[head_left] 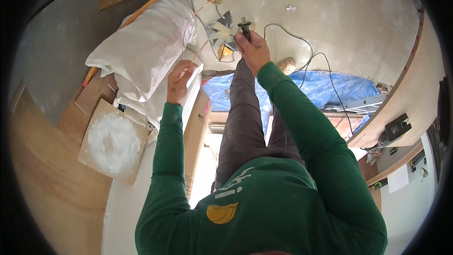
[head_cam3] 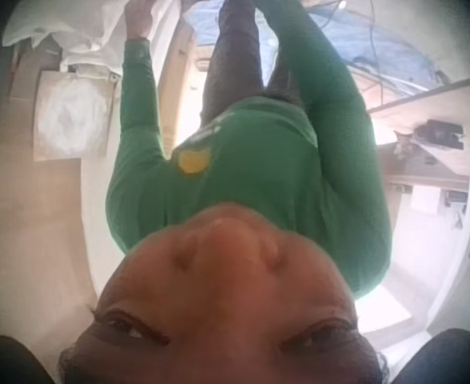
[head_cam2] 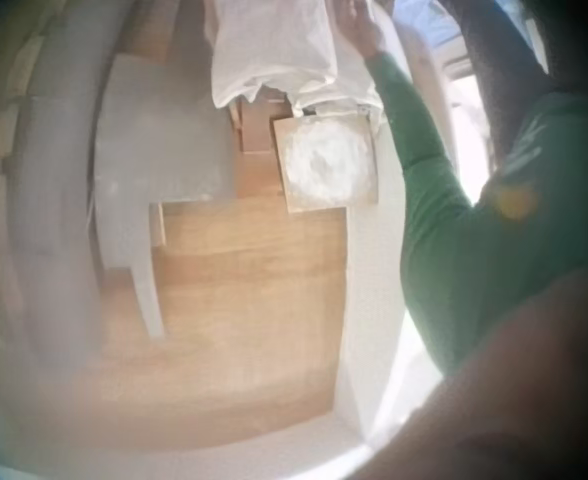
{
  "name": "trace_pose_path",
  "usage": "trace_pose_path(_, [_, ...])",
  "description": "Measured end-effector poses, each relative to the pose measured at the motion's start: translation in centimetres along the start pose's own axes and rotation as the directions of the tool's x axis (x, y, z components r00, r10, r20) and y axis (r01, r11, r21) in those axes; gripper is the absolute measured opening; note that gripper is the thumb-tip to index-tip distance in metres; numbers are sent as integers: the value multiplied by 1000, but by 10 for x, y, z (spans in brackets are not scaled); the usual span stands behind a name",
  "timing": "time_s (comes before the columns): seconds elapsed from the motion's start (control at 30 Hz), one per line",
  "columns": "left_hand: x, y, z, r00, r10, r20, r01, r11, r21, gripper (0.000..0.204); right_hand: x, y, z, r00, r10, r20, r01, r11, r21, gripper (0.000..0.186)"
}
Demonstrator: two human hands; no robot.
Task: The person prepares a jigsaw by inserting a blade and adjusting the tool, then cuts a large sheet of plywood along a marked line. The person repositions the sheet and continues cutting to shape the wood.
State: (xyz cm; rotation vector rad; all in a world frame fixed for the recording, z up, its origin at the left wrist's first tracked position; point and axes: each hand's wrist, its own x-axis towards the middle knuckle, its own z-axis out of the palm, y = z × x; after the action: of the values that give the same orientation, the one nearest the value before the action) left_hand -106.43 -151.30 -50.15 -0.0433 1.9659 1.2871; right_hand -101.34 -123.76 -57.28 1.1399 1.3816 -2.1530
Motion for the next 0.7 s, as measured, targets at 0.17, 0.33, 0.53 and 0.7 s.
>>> trace_pose_path(0.17, [24,-8,25,903,-369,219,422,854,-305,71,-43,-24,-20,949,-278,147,309,911,-272,25])
trace_pose_path(0.33, [63,6,75,967,-243,76,237,748,-620,85,-89,-33,-28,891,-367,267,451,779,-436,22])
trace_pose_path(0.53, [67,21,75,950,-29,312,224,757,-613,94,-109,-43,-30,912,-333,240,404,828,-389,23])
trace_pose_path(0.7, [70,26,67,944,-30,329,200,843,-499,95,-103,-59,-45,909,-310,278,413,755,-510,23])
